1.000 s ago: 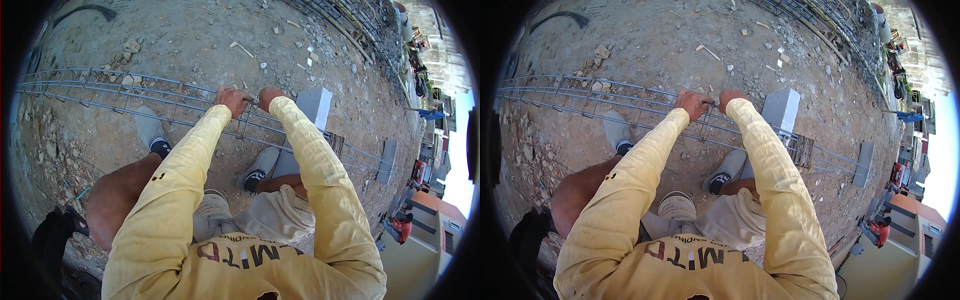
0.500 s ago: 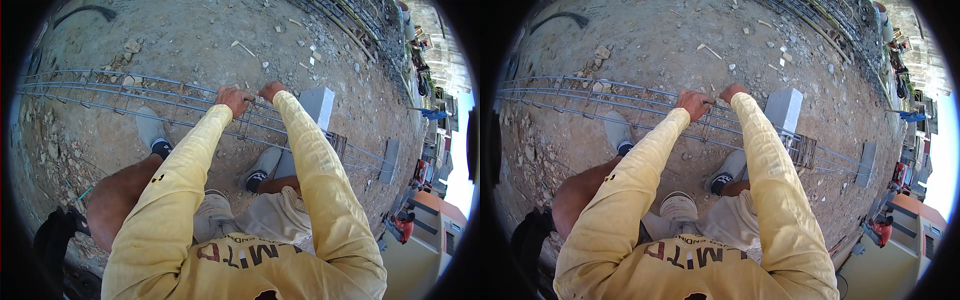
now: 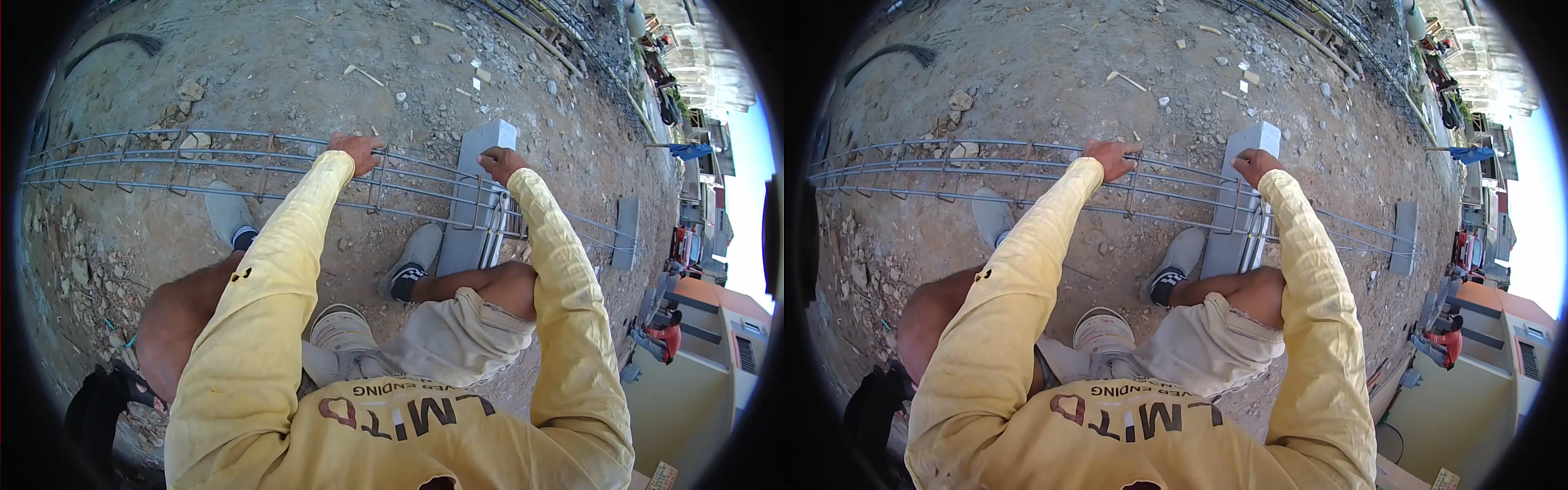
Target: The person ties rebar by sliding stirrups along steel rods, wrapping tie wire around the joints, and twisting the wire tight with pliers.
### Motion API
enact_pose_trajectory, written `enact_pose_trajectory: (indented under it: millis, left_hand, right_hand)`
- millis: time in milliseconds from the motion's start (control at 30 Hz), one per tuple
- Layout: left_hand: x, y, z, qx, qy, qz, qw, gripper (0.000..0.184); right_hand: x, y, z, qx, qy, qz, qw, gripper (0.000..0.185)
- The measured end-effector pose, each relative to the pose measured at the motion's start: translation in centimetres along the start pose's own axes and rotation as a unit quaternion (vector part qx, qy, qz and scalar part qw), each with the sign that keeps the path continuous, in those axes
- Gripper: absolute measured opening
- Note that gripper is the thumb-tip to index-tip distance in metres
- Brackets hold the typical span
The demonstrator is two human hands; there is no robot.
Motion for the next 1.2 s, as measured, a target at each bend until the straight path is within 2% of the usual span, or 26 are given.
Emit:
enact_pose_trajectory:
  millis: [67, 133, 167, 200, 267, 333, 400, 467, 533, 567, 633, 733, 833, 867, 933, 1067, 1200]
  left_hand:
    - [-1.1, -0.7, 0.1, 0.013, 0.047, 0.046, 0.998, 0.051]
    - [-1.7, -0.8, 0.9, 0.036, 0.111, 0.012, 0.993, 0.055]
    - [-0.8, -0.2, 2.3, 0.058, 0.122, 0.005, 0.991, 0.056]
    - [-0.4, 0.1, 3.0, 0.077, 0.119, 0.017, 0.990, 0.057]
    - [-0.5, 0.0, 3.7, 0.088, 0.148, 0.027, 0.985, 0.055]
    - [-1.5, -0.8, 2.9, 0.091, 0.159, 0.020, 0.983, 0.052]
    - [-1.7, -1.2, 2.8, 0.103, 0.155, 0.022, 0.982, 0.049]
    - [-1.6, -0.8, 3.0, 0.117, 0.133, 0.034, 0.984, 0.047]
    - [-1.0, -0.2, 3.8, 0.107, 0.138, 0.037, 0.984, 0.047]
    - [-0.2, 0.4, 4.4, 0.115, 0.112, 0.036, 0.986, 0.047]
    - [0.0, 0.5, 4.2, 0.121, 0.092, 0.045, 0.987, 0.045]
    - [0.0, 0.4, 4.1, 0.117, 0.109, 0.026, 0.987, 0.041]
    - [-0.5, 0.0, 3.6, 0.107, 0.107, 0.034, 0.988, 0.039]
    - [-1.0, -0.1, 3.1, 0.104, 0.103, 0.045, 0.988, 0.039]
    - [-1.4, -0.3, 2.5, 0.108, 0.090, 0.039, 0.989, 0.036]
    - [-1.4, -0.4, 2.5, 0.099, 0.091, 0.035, 0.990, 0.039]
    - [-2.0, -0.6, 1.8, 0.091, 0.087, 0.034, 0.991, 0.037]
  right_hand:
    - [-0.5, -3.4, -5.2, 0.082, -0.016, 0.005, 0.996, 0.044]
    - [-0.8, -5.0, -10.3, 0.129, -0.037, 0.016, 0.991, 0.045]
    - [1.2, -8.0, -12.2, 0.169, -0.057, 0.069, 0.982, 0.045]
    - [2.4, -8.2, -14.2, 0.171, -0.076, 0.048, 0.981, 0.045]
    - [5.6, -8.6, -17.0, 0.197, -0.087, 0.106, 0.971, 0.047]
    - [9.0, -7.1, -18.7, 0.183, -0.118, 0.110, 0.970, 0.046]
    - [13.3, -6.8, -19.1, 0.177, -0.156, 0.169, 0.957, 0.048]
    - [16.0, -4.7, -18.9, 0.176, -0.207, 0.129, 0.954, 0.052]
    - [16.4, -3.4, -17.8, 0.186, -0.210, 0.041, 0.959, 0.054]
    - [16.5, -3.1, -17.3, 0.190, -0.212, -0.002, 0.959, 0.055]
    - [16.7, -3.0, -16.5, 0.211, -0.229, -0.007, 0.950, 0.049]
    - [16.6, -3.9, -16.4, 0.199, -0.260, 0.020, 0.945, 0.038]
    - [17.7, -6.4, -16.3, 0.172, -0.336, 0.047, 0.925, 0.027]
    - [17.9, -6.7, -16.5, 0.188, -0.359, 0.157, 0.901, 0.025]
    - [17.3, -6.4, -17.3, 0.219, -0.389, 0.365, 0.817, 0.023]
    - [10.3, -0.7, -16.9, 0.197, -0.388, 0.421, 0.796, 0.022]
    - [3.8, 2.2, -13.9, 0.088, -0.334, 0.421, 0.839, 0.017]
Point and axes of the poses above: each hand's wrist, its own z-axis towards the middle knuckle, its own x-axis out of the palm, y = z × x, the point moved 1 cm from there along z, towards the middle knuckle, and after that the axes turned 15 degrees about -x, right-handed, at the moved point
